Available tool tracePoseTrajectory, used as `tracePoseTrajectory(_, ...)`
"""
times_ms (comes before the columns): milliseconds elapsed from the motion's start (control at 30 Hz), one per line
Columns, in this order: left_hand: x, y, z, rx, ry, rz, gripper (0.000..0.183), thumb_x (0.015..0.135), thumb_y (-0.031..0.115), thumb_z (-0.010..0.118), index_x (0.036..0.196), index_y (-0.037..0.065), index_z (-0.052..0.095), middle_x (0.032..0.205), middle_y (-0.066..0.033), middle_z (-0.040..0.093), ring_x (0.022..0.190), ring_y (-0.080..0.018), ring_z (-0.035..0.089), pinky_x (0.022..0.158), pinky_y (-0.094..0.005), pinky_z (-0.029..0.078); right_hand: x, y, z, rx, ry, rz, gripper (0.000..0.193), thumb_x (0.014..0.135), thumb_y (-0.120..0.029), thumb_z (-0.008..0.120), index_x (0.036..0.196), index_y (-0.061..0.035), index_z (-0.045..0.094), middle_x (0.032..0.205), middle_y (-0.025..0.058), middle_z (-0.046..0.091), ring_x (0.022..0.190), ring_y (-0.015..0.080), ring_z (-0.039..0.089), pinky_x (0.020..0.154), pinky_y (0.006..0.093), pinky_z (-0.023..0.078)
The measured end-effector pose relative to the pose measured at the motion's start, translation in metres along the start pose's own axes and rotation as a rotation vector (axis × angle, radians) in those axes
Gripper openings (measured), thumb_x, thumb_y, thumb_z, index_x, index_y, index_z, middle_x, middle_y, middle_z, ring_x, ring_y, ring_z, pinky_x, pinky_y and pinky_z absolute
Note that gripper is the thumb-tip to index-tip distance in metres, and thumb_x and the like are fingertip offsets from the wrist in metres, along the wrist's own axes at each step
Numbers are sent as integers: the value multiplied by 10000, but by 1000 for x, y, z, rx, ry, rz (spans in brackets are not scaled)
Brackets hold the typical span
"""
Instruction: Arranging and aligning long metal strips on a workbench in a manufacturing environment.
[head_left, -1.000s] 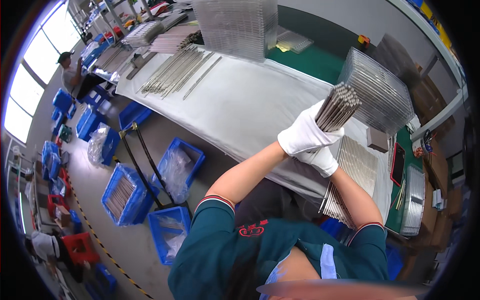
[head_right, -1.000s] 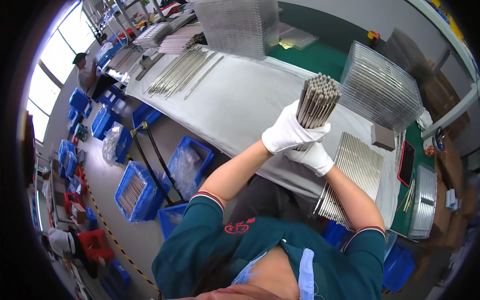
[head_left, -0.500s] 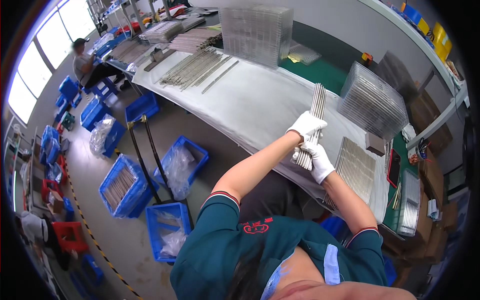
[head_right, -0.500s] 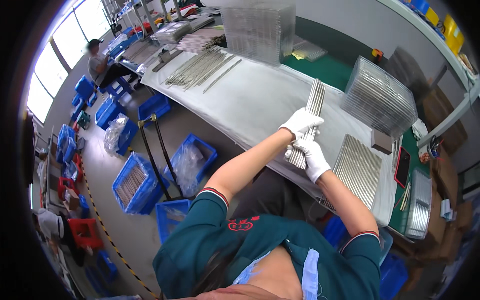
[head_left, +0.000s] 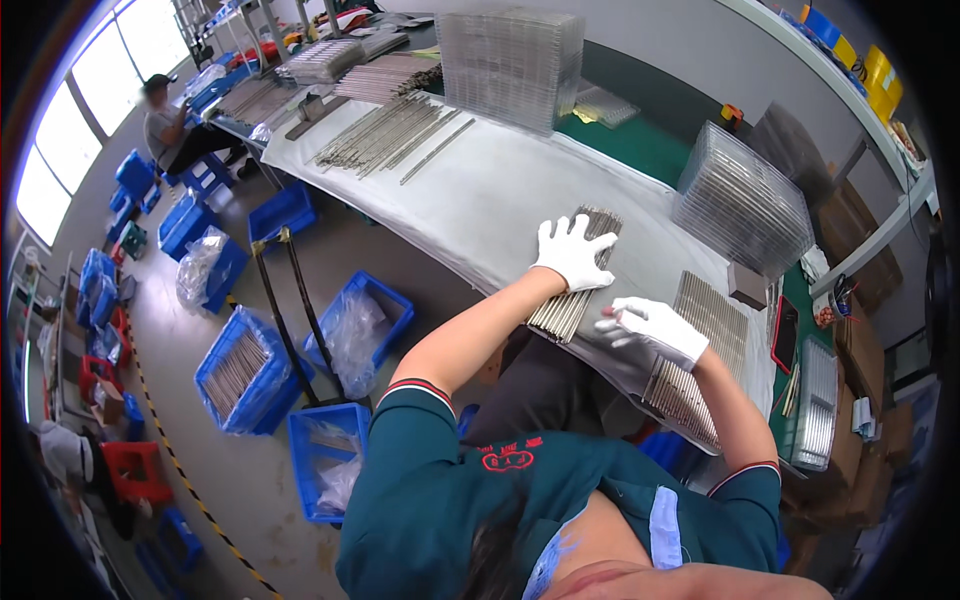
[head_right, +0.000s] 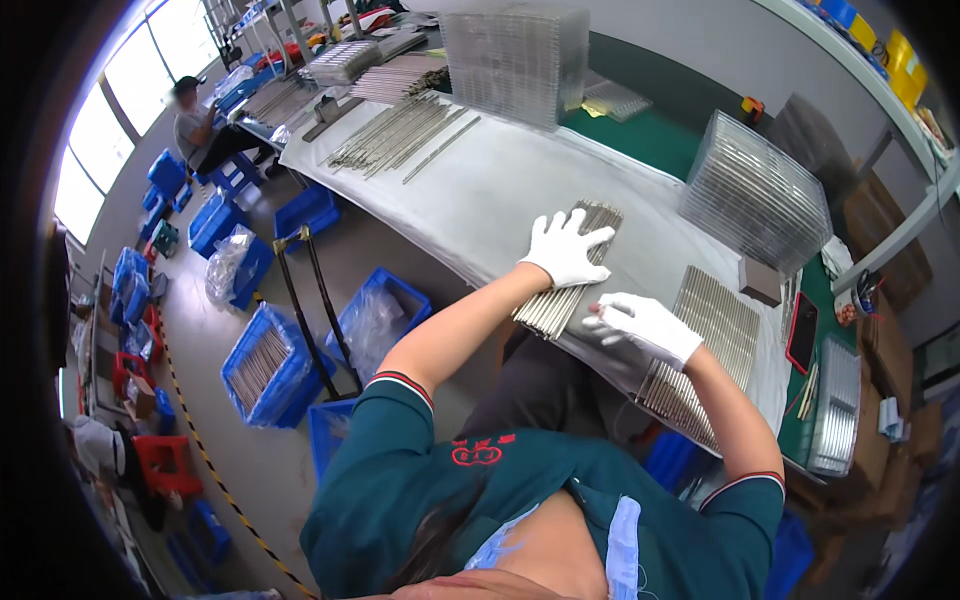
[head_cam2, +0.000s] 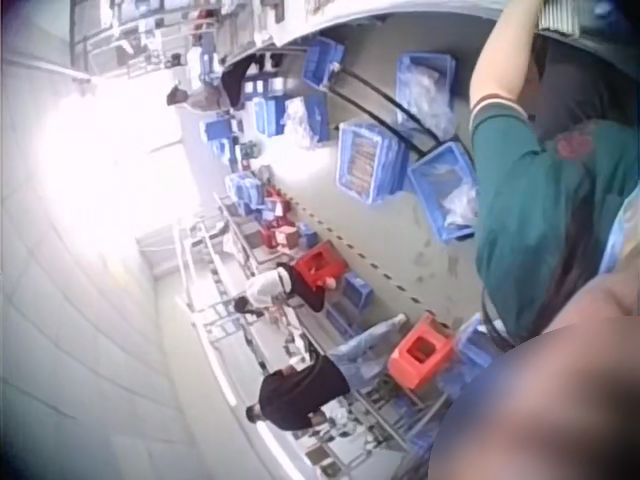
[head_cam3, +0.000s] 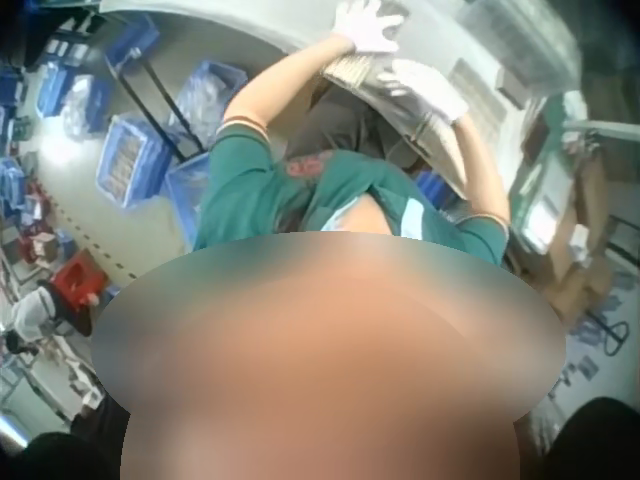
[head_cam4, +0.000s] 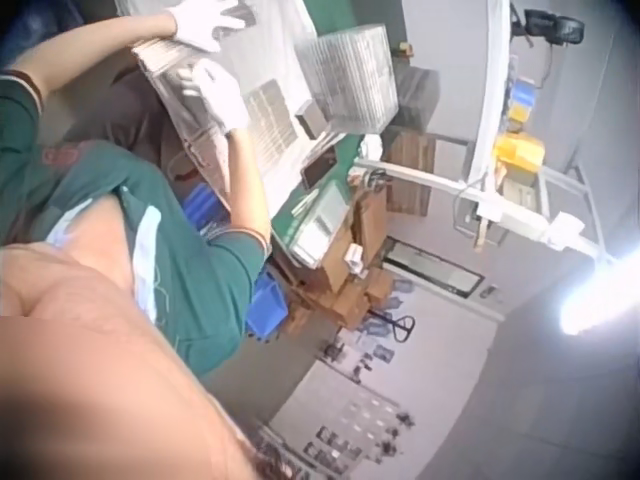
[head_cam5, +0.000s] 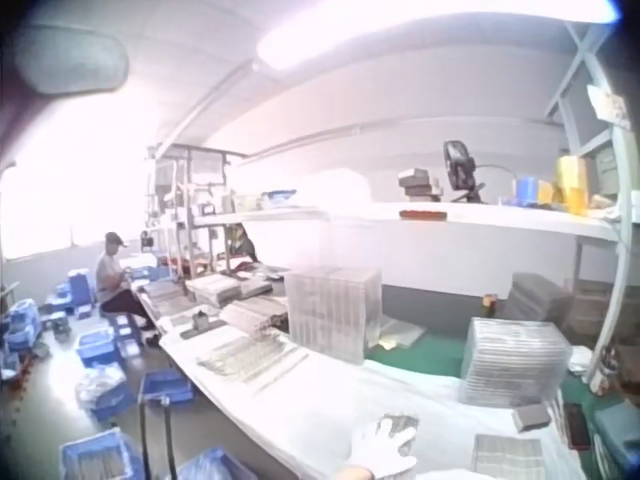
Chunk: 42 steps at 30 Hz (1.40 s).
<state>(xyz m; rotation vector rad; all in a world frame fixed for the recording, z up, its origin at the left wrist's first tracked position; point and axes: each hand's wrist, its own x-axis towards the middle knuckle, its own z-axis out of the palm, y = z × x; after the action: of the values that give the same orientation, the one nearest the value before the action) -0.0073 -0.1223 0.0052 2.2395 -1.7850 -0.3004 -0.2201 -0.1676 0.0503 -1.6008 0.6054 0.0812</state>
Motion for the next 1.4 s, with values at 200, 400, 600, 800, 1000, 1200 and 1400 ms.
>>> tracePoseTrajectory(200,-21,-17,-25,97,-75,-157,1088,732,850,563,1617,254,350,1639,-228,267,1490,-458,236,1171,-643,145,-88,53,-61,-1284,473,-441,745,840,-435,731,1444,-42,540,1535,184,506,1454,374,428,1243,542,235)
tracePoseTrajectory(400,-11,-8,-30,168,-114,-159,1059,780,836,544,1615,218,341,1638,-223,274,1490,-453,238,1165,-642,192,-125,111,-68,-1313,444,-289,713,801,-391,732,1397,-32,576,1558,227,450,1469,425,376,1252,521,229)
tracePoseTrajectory(600,-23,26,9,128,200,468,590,918,365,621,1448,125,526,1344,-130,621,1302,-291,496,1098,-530,336,-67,67,-36,-1262,306,-426,693,899,-402,648,1423,33,522,1551,242,438,1489,379,356,1259,511,214)
tracePoseTrajectory(800,-19,51,33,118,273,632,341,928,153,587,1261,94,636,966,-142,666,967,-304,656,969,-448,477,-34,82,-65,-1055,577,-697,554,983,-311,607,1445,-14,536,1494,184,545,1410,334,487,1199,469,346)
tracePoseTrajectory(1000,43,82,63,-15,506,728,353,970,313,593,1182,53,703,1099,-190,700,1014,-373,659,967,-462,492,-25,106,-119,-1029,820,-346,362,977,-345,589,1237,-105,661,1307,90,673,1225,299,613,1053,453,466)
tracePoseTrajectory(1200,88,99,71,-77,338,527,295,947,358,586,1092,199,788,1113,-119,737,999,-321,694,895,-468,541,-6,89,-108,-1043,963,-213,335,952,-367,585,1155,-130,708,1160,108,725,1068,312,683,913,485,542)
tracePoseTrajectory(1400,86,107,68,-75,261,396,347,942,476,591,1151,284,791,1176,-114,726,1064,-316,689,944,-439,540,-4,86,-108,-1047,971,-171,358,942,-393,591,1172,-144,706,1164,122,715,1037,349,682,904,480,551)
